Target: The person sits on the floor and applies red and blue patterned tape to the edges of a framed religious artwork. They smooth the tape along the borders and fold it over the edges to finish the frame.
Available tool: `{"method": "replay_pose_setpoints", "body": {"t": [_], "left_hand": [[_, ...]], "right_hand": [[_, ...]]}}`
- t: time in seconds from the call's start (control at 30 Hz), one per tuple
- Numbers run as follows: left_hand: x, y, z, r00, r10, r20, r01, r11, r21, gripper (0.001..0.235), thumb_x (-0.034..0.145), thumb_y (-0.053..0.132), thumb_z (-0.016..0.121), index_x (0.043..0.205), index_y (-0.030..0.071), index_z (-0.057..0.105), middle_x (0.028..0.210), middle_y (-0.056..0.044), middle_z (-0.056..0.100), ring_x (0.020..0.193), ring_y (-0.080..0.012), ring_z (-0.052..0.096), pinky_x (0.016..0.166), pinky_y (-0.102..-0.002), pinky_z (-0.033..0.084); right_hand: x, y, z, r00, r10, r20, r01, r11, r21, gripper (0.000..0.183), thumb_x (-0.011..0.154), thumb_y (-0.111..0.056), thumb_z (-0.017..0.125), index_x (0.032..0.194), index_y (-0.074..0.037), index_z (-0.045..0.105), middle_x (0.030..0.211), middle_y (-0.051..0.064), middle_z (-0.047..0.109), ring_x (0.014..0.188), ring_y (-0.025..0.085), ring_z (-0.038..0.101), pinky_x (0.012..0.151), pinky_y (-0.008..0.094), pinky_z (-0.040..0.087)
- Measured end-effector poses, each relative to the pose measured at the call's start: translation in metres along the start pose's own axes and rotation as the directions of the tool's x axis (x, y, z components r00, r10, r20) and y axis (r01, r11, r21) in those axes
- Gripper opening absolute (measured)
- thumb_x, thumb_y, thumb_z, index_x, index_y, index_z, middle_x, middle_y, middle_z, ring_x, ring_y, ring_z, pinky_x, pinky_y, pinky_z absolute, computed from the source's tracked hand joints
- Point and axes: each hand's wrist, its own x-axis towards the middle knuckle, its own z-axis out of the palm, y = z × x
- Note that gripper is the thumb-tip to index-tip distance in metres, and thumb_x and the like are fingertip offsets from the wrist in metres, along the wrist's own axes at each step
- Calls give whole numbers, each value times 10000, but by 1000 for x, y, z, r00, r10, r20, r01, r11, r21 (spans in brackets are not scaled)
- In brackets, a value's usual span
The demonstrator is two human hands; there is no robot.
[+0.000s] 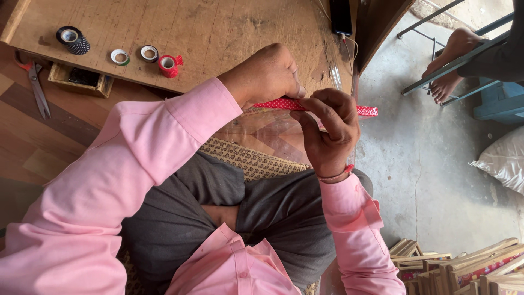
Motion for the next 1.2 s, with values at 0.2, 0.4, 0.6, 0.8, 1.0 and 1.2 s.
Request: {"method": "replay_pose_setpoints", "body": {"t": [0.2,0.4,0.6,0.8,1.0,1.2], "left_hand": [[0,-9,9,957,201,-208,-168,972,167,196,894,11,663,699,14,678,696,-122,720,653,-162,730,626,-338,587],[-46,8,11,875,434,-215,-360,879,311,111,904,49,704,999,-8,704,893,-151,741,754,-247,749,661,-372,604],[-59,26,8,908,392,-147,-262,807,529,201,804,10,705,996,34,756,792,-204,728,751,-384,729,665,-496,567],[-56,30,5,905,386,-179,-234,804,547,58,823,52,713,864,33,748,754,-216,709,709,-408,707,642,-517,550],[-57,13,12,879,439,-188,-224,726,650,91,858,93,717,862,3,723,777,-193,718,703,-357,718,650,-485,564],[-67,-2,26,735,664,-135,-120,324,938,487,954,210,684,1332,-85,600,1328,-245,661,1149,-321,671,1025,-473,500]], "right_hand": [[21,4,-14,967,3,255,12,998,-56,261,849,-10,842,1091,-42,750,1086,76,685,948,218,715,810,327,589],[43,10,-23,875,103,473,-38,989,-145,200,861,-95,822,1026,-20,739,1010,115,714,863,280,727,779,369,574],[44,8,-24,919,2,394,36,995,-89,313,835,-136,845,1087,6,727,1060,120,732,935,304,726,816,384,561],[42,11,-15,956,99,278,-157,969,193,165,981,-119,767,1110,-26,725,1052,104,729,927,266,749,823,342,597],[43,16,2,973,145,179,-123,984,-131,124,944,-145,778,913,-25,764,838,125,730,747,288,711,651,362,524],[60,25,-14,915,111,389,-120,993,-2,113,949,-144,762,957,-32,777,886,114,751,764,247,737,667,334,553]]}}
